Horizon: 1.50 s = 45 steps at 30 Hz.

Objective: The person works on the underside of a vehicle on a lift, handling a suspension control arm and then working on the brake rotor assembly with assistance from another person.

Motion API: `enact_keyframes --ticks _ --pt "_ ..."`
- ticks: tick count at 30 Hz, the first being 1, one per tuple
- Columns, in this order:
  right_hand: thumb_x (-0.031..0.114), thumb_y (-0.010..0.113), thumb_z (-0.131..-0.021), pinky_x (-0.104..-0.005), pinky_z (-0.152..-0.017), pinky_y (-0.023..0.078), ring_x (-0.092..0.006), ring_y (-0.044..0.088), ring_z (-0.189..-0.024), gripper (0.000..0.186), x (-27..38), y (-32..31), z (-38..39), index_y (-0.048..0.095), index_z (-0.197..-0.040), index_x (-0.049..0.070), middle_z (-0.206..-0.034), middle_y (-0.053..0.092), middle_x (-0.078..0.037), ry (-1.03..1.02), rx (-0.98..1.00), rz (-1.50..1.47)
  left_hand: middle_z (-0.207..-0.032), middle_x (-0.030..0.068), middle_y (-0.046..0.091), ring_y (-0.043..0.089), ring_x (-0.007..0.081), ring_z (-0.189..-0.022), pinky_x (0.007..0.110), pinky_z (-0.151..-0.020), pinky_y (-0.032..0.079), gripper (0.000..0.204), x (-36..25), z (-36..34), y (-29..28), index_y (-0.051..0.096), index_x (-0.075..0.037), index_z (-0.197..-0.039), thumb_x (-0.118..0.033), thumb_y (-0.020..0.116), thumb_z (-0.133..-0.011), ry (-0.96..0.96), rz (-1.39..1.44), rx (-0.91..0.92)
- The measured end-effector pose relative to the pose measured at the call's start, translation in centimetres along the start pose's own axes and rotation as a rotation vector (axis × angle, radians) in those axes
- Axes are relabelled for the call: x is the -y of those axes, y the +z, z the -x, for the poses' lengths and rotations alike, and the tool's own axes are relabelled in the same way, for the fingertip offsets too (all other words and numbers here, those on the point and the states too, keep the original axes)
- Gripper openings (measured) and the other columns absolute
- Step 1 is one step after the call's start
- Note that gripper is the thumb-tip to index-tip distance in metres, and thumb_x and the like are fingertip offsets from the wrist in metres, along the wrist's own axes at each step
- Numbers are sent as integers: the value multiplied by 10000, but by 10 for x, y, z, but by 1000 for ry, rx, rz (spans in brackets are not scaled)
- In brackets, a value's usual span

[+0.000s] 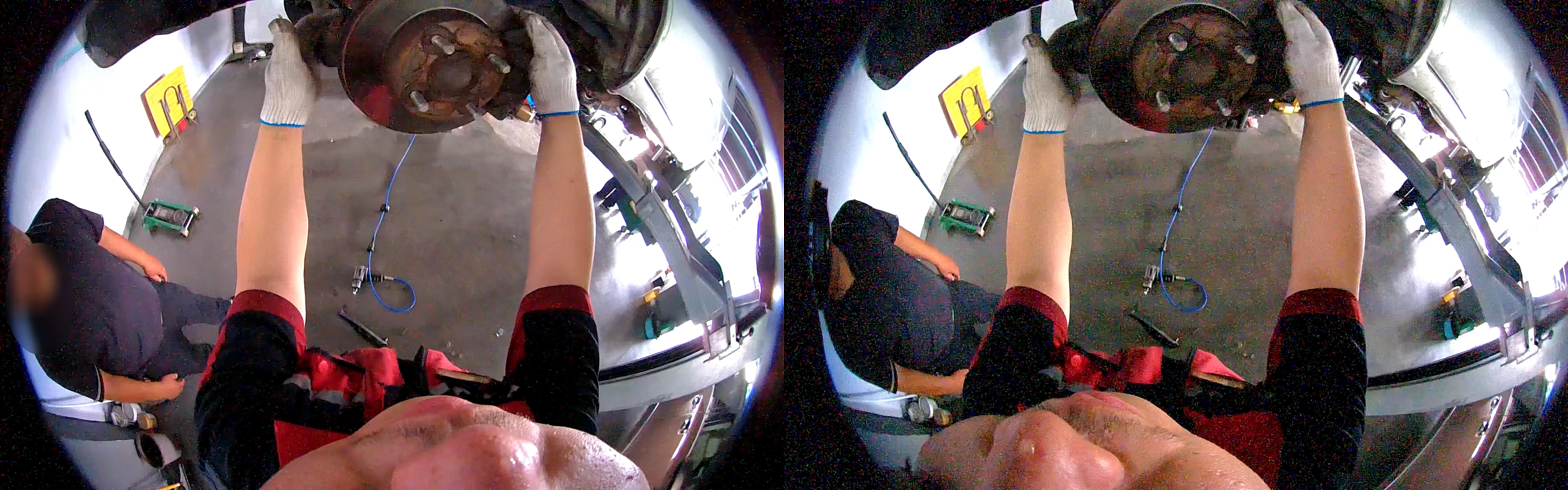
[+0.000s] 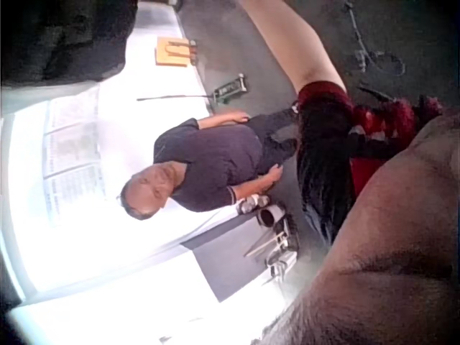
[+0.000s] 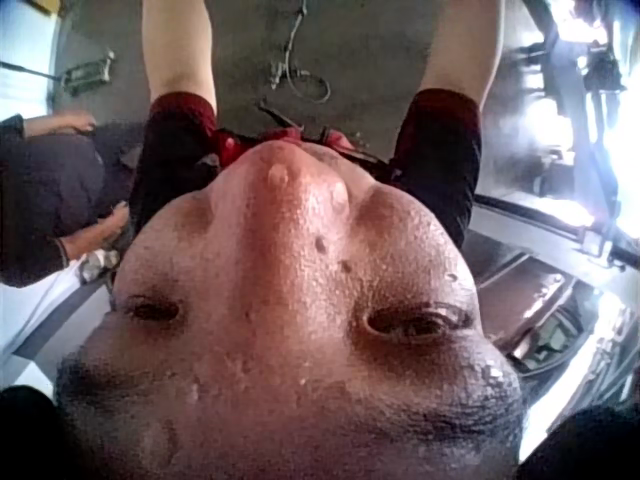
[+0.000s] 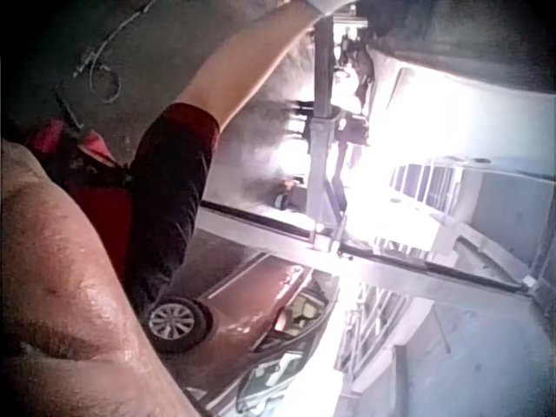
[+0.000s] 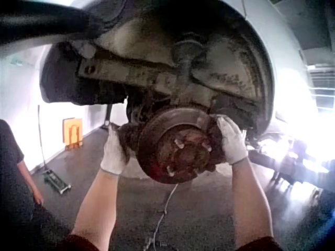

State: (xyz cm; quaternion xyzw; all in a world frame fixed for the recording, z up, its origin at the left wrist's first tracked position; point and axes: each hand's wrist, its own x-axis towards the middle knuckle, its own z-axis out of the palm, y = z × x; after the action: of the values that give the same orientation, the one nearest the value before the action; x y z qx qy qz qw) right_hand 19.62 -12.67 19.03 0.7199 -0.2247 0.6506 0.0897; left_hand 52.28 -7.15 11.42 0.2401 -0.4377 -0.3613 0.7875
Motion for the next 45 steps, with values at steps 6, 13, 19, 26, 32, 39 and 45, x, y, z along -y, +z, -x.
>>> enact_keyframes --ticks 6,13,19,26,32,39,45 --pt "257 513 -1020 -296 -913 512 -150 645 -1005 341 18 0 -2 649 -1230 25 -1127 683 -67 407 100 -375 -1212 206 638 623 370 -1109 442 -945 493 420 0 4 -1 465 17 -1349 -234 450 -1012 650 -989 22" --pt "249 495 -1020 -304 -971 483 -174 622 -1086 352 13 -1 -2 641 -1233 9 -1172 671 -96 178 106 -38 -1199 223 620 604 393 -1095 417 -907 498 325 4 -10 3 534 -49 -1270 -107 474 -956 537 -818 -42" --pt "178 445 -1023 -341 -1018 468 -272 621 -1144 330 18 -5 0 630 -1238 8 -1241 640 -178 86 179 -52 -1170 189 637 591 318 -1114 371 -948 459 300 -3 6 15 627 -72 -1186 -217 447 -996 424 -545 -6" --pt "204 453 -1024 -331 -1059 439 -258 596 -1189 341 9 -11 -1 628 -1259 28 -1293 619 -169 -30 118 150 -1206 147 648 610 242 -1078 335 -957 453 457 -16 12 33 619 -4 -1247 -350 442 -1007 284 -455 -40" --pt "248 480 -1045 -281 -912 465 -141 595 -987 333 39 0 -1 641 -1149 -25 -1032 665 -76 245 194 -435 -1180 129 667 599 188 -1061 296 -943 447 503 -10 8 26 588 47 -1278 -364 527 -995 242 -306 -108" --pt "225 493 -1039 -275 -906 468 -141 598 -997 305 34 5 0 638 -1142 -22 -1041 667 -85 142 163 -261 -1240 157 640 597 217 -1110 310 -968 444 492 -8 0 9 558 24 -1319 -346 515 -997 272 -405 -53" --pt "188 503 -1032 -273 -910 472 -154 608 -995 278 34 6 -5 634 -1142 -31 -1040 668 -95 80 167 -207 -1198 170 647 607 304 -1120 351 -966 463 333 3 -15 -2 605 -62 -1264 -203 467 -996 512 -714 24"
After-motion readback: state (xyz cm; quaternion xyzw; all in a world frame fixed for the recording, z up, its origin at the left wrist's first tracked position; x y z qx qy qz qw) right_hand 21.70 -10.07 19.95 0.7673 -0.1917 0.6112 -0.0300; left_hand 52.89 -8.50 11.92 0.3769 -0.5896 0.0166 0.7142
